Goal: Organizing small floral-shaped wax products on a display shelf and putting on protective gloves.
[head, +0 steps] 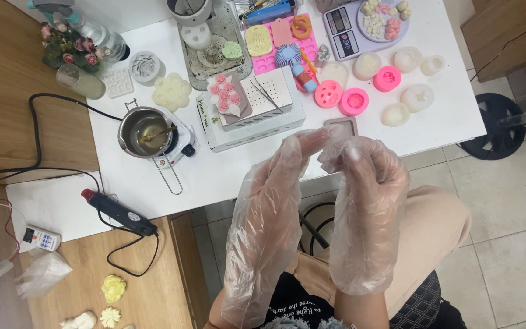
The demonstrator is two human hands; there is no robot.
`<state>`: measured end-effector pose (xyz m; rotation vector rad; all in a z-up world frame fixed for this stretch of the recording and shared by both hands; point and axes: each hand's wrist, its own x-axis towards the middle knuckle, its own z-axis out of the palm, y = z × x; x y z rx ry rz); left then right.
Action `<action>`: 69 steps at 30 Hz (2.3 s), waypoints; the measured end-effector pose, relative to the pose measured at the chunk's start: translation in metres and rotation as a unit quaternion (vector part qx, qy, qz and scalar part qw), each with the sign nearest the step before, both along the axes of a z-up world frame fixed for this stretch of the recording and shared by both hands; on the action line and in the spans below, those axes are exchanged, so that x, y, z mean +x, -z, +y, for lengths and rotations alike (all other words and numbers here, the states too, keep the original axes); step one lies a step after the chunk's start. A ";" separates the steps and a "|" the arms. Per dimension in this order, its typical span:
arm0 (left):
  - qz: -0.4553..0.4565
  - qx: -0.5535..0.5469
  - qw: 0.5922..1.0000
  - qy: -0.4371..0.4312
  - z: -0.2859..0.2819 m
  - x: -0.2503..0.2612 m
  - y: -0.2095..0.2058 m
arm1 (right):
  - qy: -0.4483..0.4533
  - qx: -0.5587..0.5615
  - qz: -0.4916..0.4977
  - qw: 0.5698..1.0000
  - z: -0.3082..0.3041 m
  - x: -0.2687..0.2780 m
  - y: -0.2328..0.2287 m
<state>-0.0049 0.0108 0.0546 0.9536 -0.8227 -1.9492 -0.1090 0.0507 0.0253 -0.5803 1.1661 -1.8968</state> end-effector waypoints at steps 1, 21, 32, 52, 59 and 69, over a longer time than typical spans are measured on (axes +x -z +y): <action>0.036 0.010 0.999 -0.016 0.000 -0.001 0.008 | 0.009 0.009 -0.006 1.000 -0.002 0.000 0.000; -0.145 -0.047 0.938 -0.313 -0.081 0.091 0.178 | -0.098 0.294 0.162 0.937 -0.079 -0.015 0.147; -0.227 -0.012 0.924 -0.308 -0.143 0.072 0.278 | -0.175 0.378 0.433 0.799 -0.122 0.030 0.131; -0.073 -0.008 0.967 -0.242 -0.175 0.040 0.308 | -0.289 0.307 0.400 0.814 -0.148 0.038 0.179; 0.105 0.015 0.965 -0.240 -0.170 0.044 0.279 | -0.307 0.236 0.372 0.843 -0.145 0.045 0.174; 0.079 0.058 0.977 -0.187 -0.170 0.046 0.262 | -0.300 0.309 0.175 0.885 -0.138 0.046 0.189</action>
